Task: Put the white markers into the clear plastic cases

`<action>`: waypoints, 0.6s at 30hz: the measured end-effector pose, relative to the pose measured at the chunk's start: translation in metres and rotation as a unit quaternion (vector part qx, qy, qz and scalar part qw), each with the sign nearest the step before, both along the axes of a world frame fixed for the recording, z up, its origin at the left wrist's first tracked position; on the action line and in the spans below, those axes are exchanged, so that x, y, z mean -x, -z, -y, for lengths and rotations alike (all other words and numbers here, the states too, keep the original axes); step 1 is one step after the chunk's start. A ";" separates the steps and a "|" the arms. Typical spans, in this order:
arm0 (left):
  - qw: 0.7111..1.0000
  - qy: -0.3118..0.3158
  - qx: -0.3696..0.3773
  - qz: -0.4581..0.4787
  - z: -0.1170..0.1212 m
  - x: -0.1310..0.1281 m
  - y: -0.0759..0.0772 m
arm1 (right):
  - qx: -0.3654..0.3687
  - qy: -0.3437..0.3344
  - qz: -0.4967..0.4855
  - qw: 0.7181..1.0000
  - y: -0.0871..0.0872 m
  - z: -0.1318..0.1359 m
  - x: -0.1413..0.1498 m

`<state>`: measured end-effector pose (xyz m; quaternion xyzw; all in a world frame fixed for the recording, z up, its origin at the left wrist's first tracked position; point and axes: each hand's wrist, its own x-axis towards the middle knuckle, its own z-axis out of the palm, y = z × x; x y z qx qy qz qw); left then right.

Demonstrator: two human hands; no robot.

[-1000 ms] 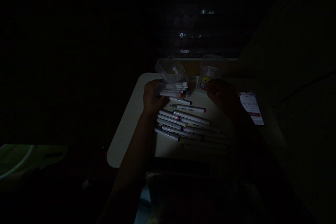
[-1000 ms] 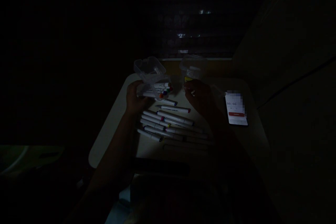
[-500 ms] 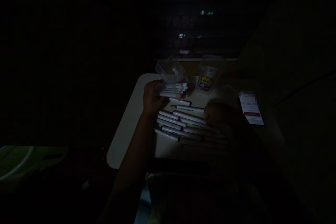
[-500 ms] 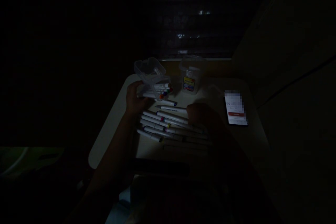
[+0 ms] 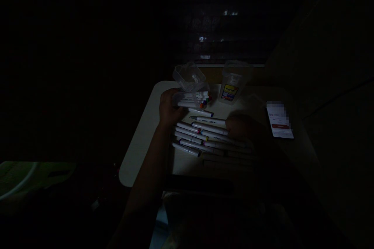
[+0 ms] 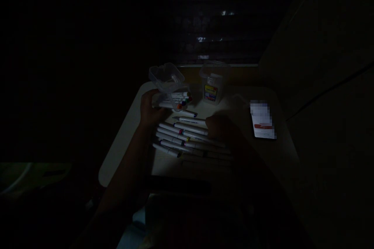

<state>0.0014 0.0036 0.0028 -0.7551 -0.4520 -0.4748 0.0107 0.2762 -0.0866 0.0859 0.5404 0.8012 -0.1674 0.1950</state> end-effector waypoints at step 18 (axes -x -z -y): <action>1.000 -0.004 0.009 0.000 0.000 0.000 0.001 | -0.227 0.046 -0.241 0.943 -0.037 0.006 -0.024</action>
